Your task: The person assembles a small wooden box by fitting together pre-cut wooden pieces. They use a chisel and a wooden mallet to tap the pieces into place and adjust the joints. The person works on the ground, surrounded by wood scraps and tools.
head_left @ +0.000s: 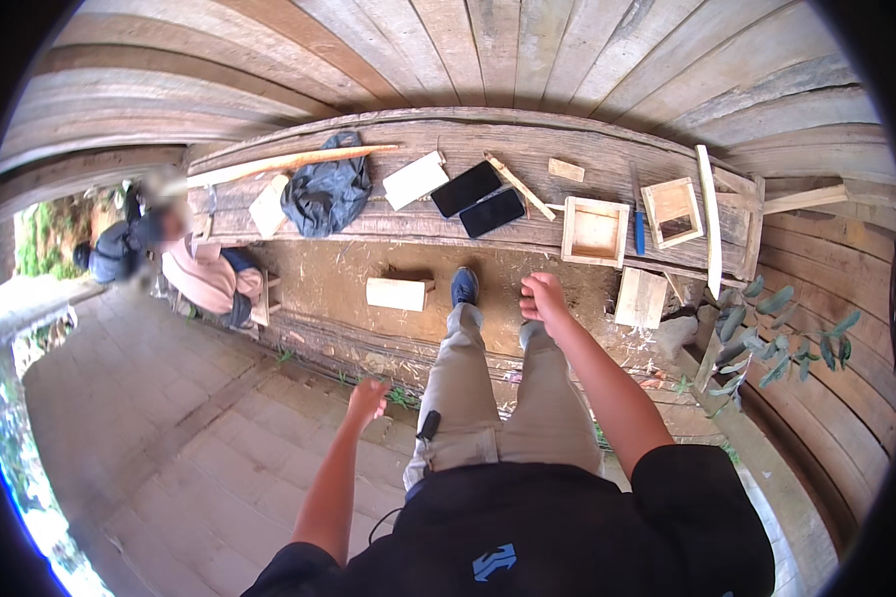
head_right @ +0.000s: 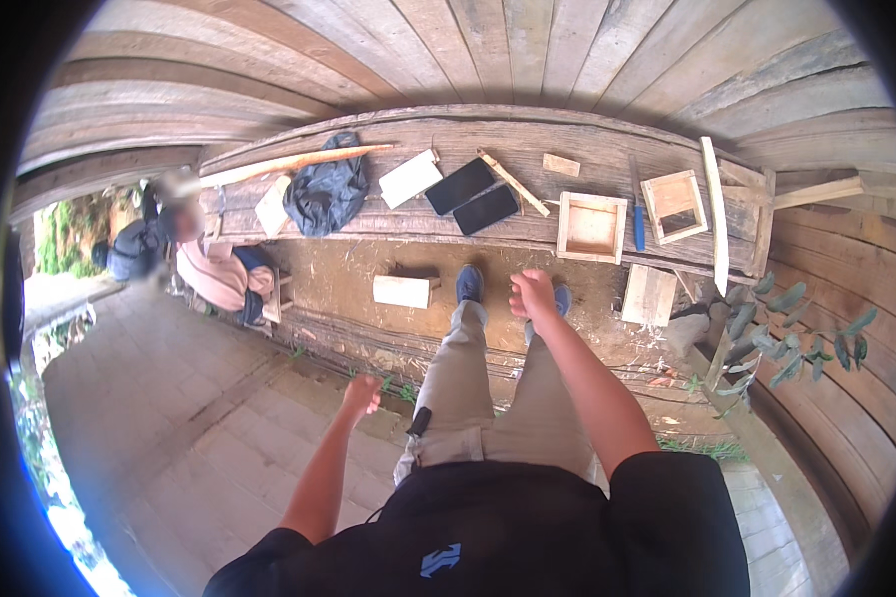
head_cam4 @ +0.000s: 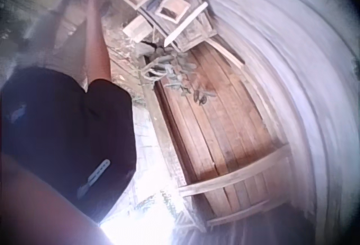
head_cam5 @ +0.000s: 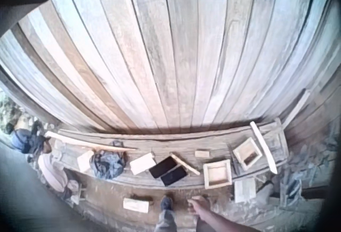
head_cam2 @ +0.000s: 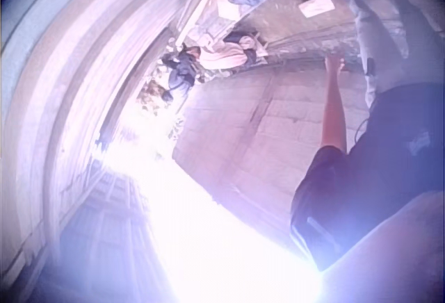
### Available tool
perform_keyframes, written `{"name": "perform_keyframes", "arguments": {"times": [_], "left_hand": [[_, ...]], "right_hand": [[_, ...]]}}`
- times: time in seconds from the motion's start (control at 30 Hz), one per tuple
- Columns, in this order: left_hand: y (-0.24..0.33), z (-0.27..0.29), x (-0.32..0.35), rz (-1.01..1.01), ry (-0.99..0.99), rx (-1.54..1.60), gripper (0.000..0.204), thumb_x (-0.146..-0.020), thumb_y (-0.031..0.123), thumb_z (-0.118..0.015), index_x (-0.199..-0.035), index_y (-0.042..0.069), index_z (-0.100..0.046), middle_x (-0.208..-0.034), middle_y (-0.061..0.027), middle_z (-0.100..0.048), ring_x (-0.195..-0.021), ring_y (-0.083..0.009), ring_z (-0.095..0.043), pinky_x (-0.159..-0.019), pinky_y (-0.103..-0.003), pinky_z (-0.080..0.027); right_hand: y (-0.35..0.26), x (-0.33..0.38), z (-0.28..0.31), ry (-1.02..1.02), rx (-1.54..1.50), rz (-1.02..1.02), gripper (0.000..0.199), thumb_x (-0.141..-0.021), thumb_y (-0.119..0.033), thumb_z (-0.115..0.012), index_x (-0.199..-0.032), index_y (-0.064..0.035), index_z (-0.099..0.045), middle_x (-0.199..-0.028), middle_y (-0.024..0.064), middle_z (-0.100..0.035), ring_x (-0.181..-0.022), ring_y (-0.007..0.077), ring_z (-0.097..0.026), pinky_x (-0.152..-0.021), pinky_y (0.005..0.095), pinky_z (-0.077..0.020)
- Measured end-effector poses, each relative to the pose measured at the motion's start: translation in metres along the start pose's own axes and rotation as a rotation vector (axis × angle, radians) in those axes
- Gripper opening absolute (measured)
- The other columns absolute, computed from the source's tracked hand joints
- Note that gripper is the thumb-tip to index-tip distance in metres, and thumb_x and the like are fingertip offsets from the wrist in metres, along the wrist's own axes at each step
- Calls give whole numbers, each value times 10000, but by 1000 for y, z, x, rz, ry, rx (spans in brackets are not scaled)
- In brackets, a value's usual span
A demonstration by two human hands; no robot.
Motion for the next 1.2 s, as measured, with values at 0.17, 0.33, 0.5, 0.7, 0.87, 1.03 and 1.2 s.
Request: {"name": "perform_keyframes", "arguments": {"times": [0.17, 0.33, 0.5, 0.7, 0.87, 1.03, 1.2], "left_hand": [[258, -19, -124, -744, 219, -227, 416, -844, 276, -762, -1155, 36, -627, -1078, -183, -710, -1032, -388, -666, -874, -458, -522], [444, -86, -150, -1098, 124, -254, 431, -769, 181, -825, -1146, 69, -648, -1110, -121, -660, -1051, -312, -638, -906, -434, -516], [503, -137, -136, -1186, 298, -749, 602, -739, 264, -870, -1263, 137, -603, -1247, -82, -603, -1221, -303, -536, -1007, -452, -419], [498, -152, -152, -1032, 348, -826, 807, -690, 309, -904, -1375, 159, -504, -1335, -65, -540, -1297, -303, -463, -1060, -500, -333], [503, -162, -157, -976, 310, -861, 736, -674, 306, -913, -1308, 145, -576, -1311, -78, -547, -1281, -304, -473, -1061, -506, -337], [501, -154, -168, -1077, 118, -596, 616, -693, 196, -895, -1218, 39, -614, -1163, -227, -666, -1123, -437, -624, -933, -490, -510], [493, -117, -109, -1062, 77, -420, 460, -753, 141, -809, -1150, 80, -586, -1046, -219, -702, -1026, -444, -662, -874, -512, -534]], "right_hand": [[-3, -91, -68, 511, -223, 64, 662, -800, -245, -850, -1287, -15, -465, -1094, 132, -580, -817, 205, -626, -589, 327, -597], [-36, -105, -117, 958, -30, 173, 812, -746, -271, -901, -1279, 16, -360, -1249, 253, -516, -1145, 435, -567, -968, 501, -495], [-43, -101, -125, 1032, -80, 82, 727, -801, -180, -857, -1250, -15, -309, -1235, 269, -519, -1163, 452, -576, -958, 520, -505], [-26, -103, -128, 939, -267, -59, 697, -819, -175, -848, -1269, -36, -334, -1114, 199, -630, -1070, 383, -658, -901, 475, -536], [-23, -109, -118, 889, -248, 31, 417, -796, -208, -880, -972, -13, -557, -904, 134, -662, -873, 315, -666, -778, 440, -526], [1, -144, -111, 553, -475, 85, 333, -794, -193, -886, -774, -77, -574, -753, 45, -593, -703, 183, -576, -656, 383, -486], [6, -104, -63, -31, -352, 112, 366, -893, -223, -783, -1182, -164, -567, -1178, 3, -638, -1095, 149, -594, -873, 412, -485]]}}
Point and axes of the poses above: each hand's wrist, its own x-axis away from the middle knuckle, its own z-axis out of the back of the hand, y = z × x, the point moved 8 cm from there along -x, towards the middle knuckle
